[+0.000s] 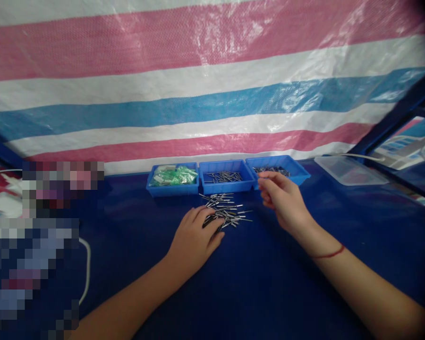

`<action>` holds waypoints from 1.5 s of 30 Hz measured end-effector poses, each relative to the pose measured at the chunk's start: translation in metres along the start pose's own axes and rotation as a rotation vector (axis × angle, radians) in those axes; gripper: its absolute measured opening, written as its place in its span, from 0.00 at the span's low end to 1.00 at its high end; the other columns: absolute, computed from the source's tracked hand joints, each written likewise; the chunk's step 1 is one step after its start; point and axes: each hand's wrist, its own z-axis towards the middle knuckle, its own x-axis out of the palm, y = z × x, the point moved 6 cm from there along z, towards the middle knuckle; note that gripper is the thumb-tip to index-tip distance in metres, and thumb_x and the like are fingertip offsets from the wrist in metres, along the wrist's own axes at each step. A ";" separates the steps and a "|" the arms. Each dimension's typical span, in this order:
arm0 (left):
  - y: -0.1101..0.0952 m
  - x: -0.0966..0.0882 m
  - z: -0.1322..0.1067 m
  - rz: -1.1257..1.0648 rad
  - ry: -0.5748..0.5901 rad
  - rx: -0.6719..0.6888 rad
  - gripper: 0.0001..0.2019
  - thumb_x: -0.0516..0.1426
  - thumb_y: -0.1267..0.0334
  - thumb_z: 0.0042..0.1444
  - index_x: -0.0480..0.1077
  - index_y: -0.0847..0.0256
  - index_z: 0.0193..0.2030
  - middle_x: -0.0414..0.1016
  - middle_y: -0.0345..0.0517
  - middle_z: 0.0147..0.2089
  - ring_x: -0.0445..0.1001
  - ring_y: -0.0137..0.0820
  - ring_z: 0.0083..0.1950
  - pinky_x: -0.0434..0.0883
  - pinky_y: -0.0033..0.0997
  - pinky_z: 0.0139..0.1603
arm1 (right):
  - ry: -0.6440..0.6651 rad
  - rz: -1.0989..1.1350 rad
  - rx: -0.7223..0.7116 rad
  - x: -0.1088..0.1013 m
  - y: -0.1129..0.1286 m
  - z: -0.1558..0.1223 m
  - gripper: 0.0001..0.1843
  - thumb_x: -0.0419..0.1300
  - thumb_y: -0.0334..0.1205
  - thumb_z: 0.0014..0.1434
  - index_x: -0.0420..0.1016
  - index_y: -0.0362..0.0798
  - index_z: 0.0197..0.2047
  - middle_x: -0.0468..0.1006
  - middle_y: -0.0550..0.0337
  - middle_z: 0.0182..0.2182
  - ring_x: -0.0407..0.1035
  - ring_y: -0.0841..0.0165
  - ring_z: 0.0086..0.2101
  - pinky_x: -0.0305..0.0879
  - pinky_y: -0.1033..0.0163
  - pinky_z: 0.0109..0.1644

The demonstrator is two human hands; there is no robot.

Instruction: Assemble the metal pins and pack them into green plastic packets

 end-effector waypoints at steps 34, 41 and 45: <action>-0.001 -0.019 0.002 -0.168 -0.155 -0.056 0.06 0.53 0.63 0.64 0.71 0.59 0.40 0.76 0.43 0.41 0.72 0.32 0.44 0.62 0.37 0.47 | 0.655 -0.753 -0.677 0.069 0.014 -0.080 0.05 0.56 0.31 0.59 0.72 0.48 0.37 0.75 0.59 0.33 0.69 0.69 0.32 0.63 0.65 0.36; 0.006 -0.024 0.000 -0.459 -0.301 -0.194 0.04 0.55 0.65 0.62 0.70 0.60 0.38 0.76 0.43 0.37 0.74 0.31 0.41 0.67 0.31 0.44 | 0.681 -0.543 -0.615 0.075 0.011 -0.085 0.05 0.57 0.33 0.60 0.73 0.47 0.32 0.73 0.59 0.29 0.65 0.72 0.28 0.61 0.66 0.31; 0.014 -0.021 0.000 -0.559 -0.318 -0.261 0.03 0.55 0.66 0.60 0.71 0.60 0.38 0.75 0.41 0.37 0.74 0.29 0.39 0.68 0.27 0.41 | 0.634 -0.490 -0.531 0.074 0.003 -0.082 0.05 0.58 0.35 0.59 0.76 0.47 0.34 0.73 0.58 0.29 0.64 0.72 0.26 0.60 0.66 0.29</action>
